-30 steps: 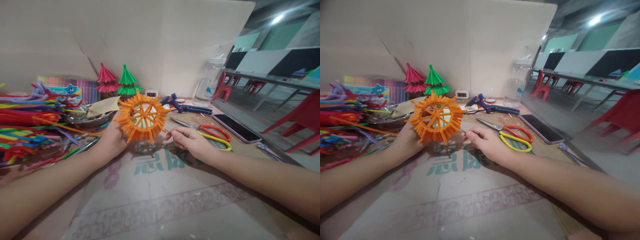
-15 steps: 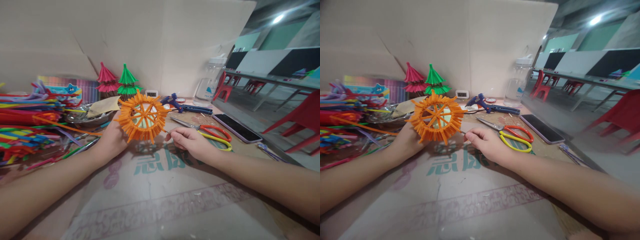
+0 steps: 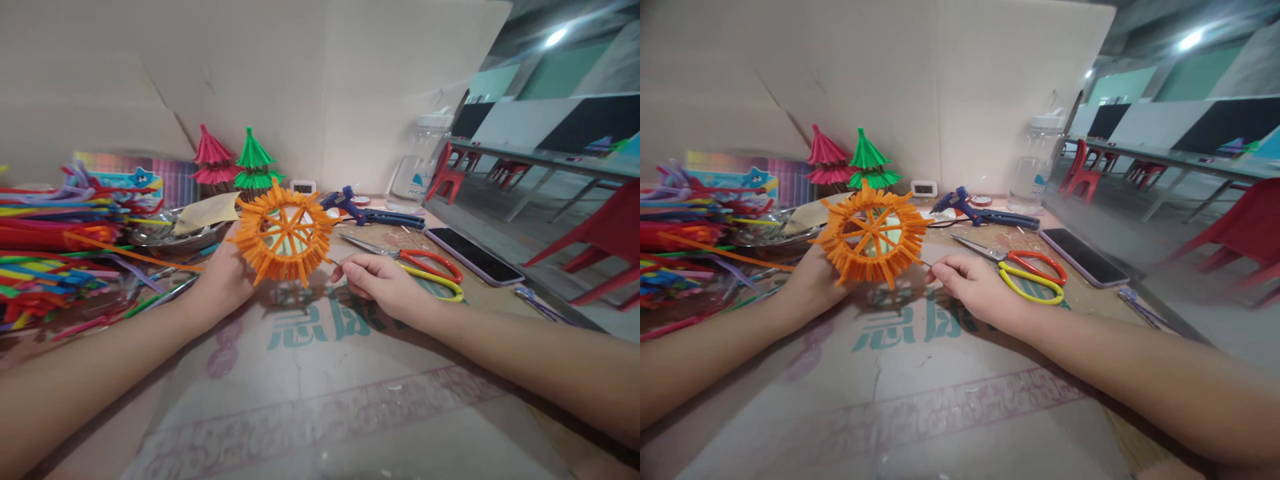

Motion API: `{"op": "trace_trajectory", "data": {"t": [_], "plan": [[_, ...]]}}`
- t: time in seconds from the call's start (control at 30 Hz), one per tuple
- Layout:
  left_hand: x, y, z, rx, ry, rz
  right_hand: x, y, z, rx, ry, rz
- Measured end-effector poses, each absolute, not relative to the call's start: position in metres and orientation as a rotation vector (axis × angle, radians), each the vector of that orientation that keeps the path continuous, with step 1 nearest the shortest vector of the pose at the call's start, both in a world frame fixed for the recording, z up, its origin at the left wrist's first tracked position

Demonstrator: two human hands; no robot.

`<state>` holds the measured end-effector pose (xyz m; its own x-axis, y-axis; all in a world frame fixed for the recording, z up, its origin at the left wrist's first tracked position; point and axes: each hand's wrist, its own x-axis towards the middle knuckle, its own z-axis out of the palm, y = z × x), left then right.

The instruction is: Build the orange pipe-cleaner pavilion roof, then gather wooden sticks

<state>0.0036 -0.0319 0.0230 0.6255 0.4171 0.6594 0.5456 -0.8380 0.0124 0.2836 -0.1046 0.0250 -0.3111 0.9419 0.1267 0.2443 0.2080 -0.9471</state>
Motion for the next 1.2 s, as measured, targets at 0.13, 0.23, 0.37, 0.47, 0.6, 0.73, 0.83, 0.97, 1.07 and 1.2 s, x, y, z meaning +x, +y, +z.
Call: {"op": "trace_trajectory", "data": {"t": [0.13, 0.23, 0.37, 0.47, 0.6, 0.73, 0.83, 0.97, 1.07, 1.2], "plan": [[0.0046, -0.0338, 0.024, -2.665, -0.85, -1.022, 0.283, -0.1045, 0.0251, -1.12, -1.709, 1.137], [0.0054, -0.0353, 0.0265, -2.705, -0.89, -1.002, 0.2829, -0.1049, 0.0253, -1.118, -1.718, 1.135], [0.0062, -0.0349, 0.0269, -2.706, -0.9, -1.025, 0.2829, -0.105, 0.0247, -1.155, -1.73, 1.116], [0.0055, -0.0336, 0.0248, -2.685, -0.849, -1.038, 0.283, -0.1049, 0.0244, -1.142, -1.727, 1.117], [0.0038, -0.0323, 0.0237, -2.656, -0.811, -1.016, 0.2831, -0.1052, 0.0252, -1.107, -1.738, 1.113], [0.0033, -0.0307, 0.0228, -2.631, -0.771, -0.956, 0.2832, -0.1062, 0.0257, -1.133, -1.749, 1.091], [0.0033, -0.03, 0.0209, -2.607, -0.758, -1.012, 0.2836, -0.1065, 0.0255, -1.144, -1.759, 1.073], [0.0023, -0.0306, 0.0204, -2.604, -0.755, -1.005, 0.2839, -0.1056, 0.0248, -1.155, -1.757, 1.071], [0.0014, -0.031, 0.0215, -2.608, -0.771, -0.978, 0.2835, -0.1044, 0.0238, -1.169, -1.742, 1.088], [0.0026, -0.0322, 0.0236, -2.652, -0.863, -0.967, 0.2831, -0.1044, 0.0231, -1.169, -1.73, 1.104]]}}
